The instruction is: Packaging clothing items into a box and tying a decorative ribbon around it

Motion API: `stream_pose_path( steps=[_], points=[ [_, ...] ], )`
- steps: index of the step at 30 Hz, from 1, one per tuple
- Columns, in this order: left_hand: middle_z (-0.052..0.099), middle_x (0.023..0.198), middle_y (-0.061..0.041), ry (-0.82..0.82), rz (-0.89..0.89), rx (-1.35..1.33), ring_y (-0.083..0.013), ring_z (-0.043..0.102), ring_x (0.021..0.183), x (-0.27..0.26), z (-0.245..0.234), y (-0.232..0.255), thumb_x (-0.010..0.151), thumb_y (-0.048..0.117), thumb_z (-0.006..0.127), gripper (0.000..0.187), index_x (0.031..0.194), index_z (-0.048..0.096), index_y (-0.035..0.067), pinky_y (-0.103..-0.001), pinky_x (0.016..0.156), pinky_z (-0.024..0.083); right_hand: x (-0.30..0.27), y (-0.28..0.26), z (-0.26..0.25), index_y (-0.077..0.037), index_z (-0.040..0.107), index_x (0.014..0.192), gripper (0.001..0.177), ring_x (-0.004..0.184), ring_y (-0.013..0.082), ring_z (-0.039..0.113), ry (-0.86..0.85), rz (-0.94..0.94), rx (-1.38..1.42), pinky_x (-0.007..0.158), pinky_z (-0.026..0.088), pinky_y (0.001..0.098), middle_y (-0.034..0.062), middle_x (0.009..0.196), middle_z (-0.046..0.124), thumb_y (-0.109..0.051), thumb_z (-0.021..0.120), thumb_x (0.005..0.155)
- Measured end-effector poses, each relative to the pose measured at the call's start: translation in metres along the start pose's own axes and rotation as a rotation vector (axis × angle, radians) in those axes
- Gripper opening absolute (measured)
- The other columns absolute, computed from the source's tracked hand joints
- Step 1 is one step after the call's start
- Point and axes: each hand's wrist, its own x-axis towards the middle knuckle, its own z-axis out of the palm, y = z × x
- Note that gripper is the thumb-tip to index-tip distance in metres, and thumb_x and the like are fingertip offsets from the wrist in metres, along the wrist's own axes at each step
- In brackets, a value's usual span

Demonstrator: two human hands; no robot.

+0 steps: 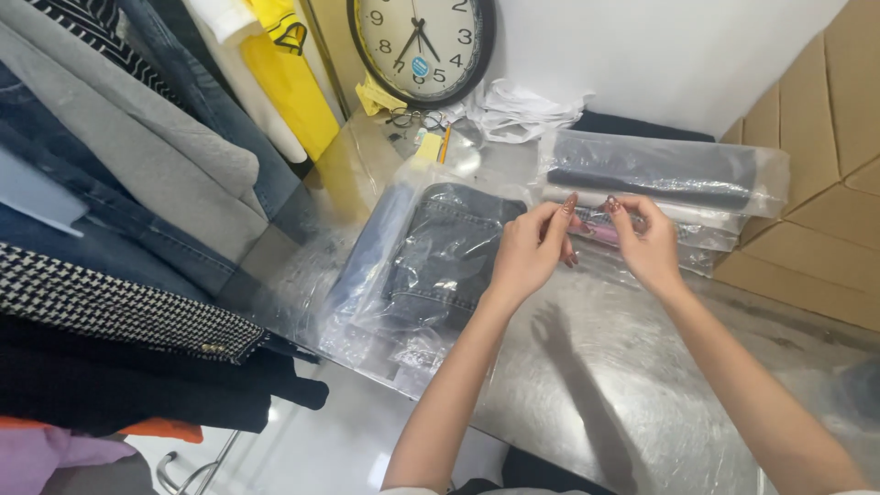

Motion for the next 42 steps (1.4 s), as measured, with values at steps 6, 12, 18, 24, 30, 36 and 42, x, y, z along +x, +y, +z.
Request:
stream_pose_path(
  steps=[6,12,18,24,30,36,42],
  points=[
    [0.073,0.062,0.000,-0.032,-0.004,0.028,-0.0161,0.076,0.062,-0.030,-0.054,0.003,0.112,0.029,0.059,0.027,0.099,0.079,0.016,-0.029,0.063,0.059,-0.047,-0.013,0.042,-0.011,0.057,0.149,0.038,0.130,0.0442,0.063,-0.095,0.432,0.294,0.090,0.061,0.0552,0.0285,0.144,0.062,-0.032,0.058,0.117],
    [0.077,0.075,-0.012,0.162,0.101,-0.017,-0.0228,0.075,0.079,-0.048,-0.164,0.004,0.113,0.028,0.058,0.028,0.109,0.079,0.010,-0.040,0.082,0.060,-0.101,-0.092,0.072,-0.013,0.018,0.173,0.089,0.158,0.0600,0.026,-0.238,0.811,0.460,0.114,0.037,0.0805,0.0404,0.170,0.018,-0.064,0.046,0.106],
    [0.064,0.141,-0.039,0.355,-0.211,0.260,-0.0594,0.055,0.137,-0.042,-0.287,-0.058,0.112,0.043,0.057,0.056,0.145,0.062,-0.002,-0.067,0.115,0.043,-0.120,-0.130,0.096,-0.019,-0.002,0.176,0.115,0.161,0.0616,0.008,-0.248,0.994,0.571,0.116,0.021,0.0862,0.0415,0.174,-0.001,-0.086,0.041,0.093],
    [0.023,0.177,-0.031,0.035,-0.781,-0.094,-0.0597,0.014,0.160,-0.045,-0.301,-0.131,0.088,0.095,0.045,0.110,0.172,0.035,0.024,-0.070,0.131,0.010,-0.110,-0.090,0.125,-0.031,-0.010,0.175,0.120,0.161,0.0617,0.005,-0.303,1.013,0.646,0.119,0.012,0.0863,0.0387,0.175,-0.002,-0.097,0.032,0.084],
    [0.027,0.178,-0.024,0.002,-0.664,-0.117,-0.0458,0.017,0.165,-0.049,-0.293,-0.170,0.097,0.083,0.051,0.100,0.169,0.041,0.015,-0.059,0.136,0.010,-0.097,-0.095,0.139,-0.041,-0.008,0.173,0.115,0.161,0.0606,0.013,-0.292,1.044,0.643,0.120,0.012,0.0849,0.0380,0.175,0.007,-0.100,0.024,0.081],
    [0.030,0.177,-0.024,-0.017,-0.637,-0.082,-0.0437,0.021,0.165,-0.045,-0.301,-0.220,0.097,0.076,0.061,0.098,0.170,0.040,0.013,-0.056,0.135,0.015,-0.096,-0.082,0.151,-0.030,0.016,0.175,0.110,0.165,0.0425,0.019,-0.216,1.016,0.768,0.130,0.021,0.0656,0.0183,0.181,0.017,-0.094,0.019,0.086],
    [0.031,0.177,-0.024,-0.023,-0.639,-0.245,-0.0419,0.020,0.166,-0.037,-0.274,-0.111,0.091,0.072,0.062,0.102,0.170,0.038,0.012,-0.056,0.135,0.012,-0.091,-0.133,0.168,-0.020,0.026,0.173,0.115,0.165,0.0379,0.023,-0.188,1.078,0.742,0.132,0.024,0.0600,0.0144,0.180,0.023,-0.093,0.027,0.084]
  ],
)
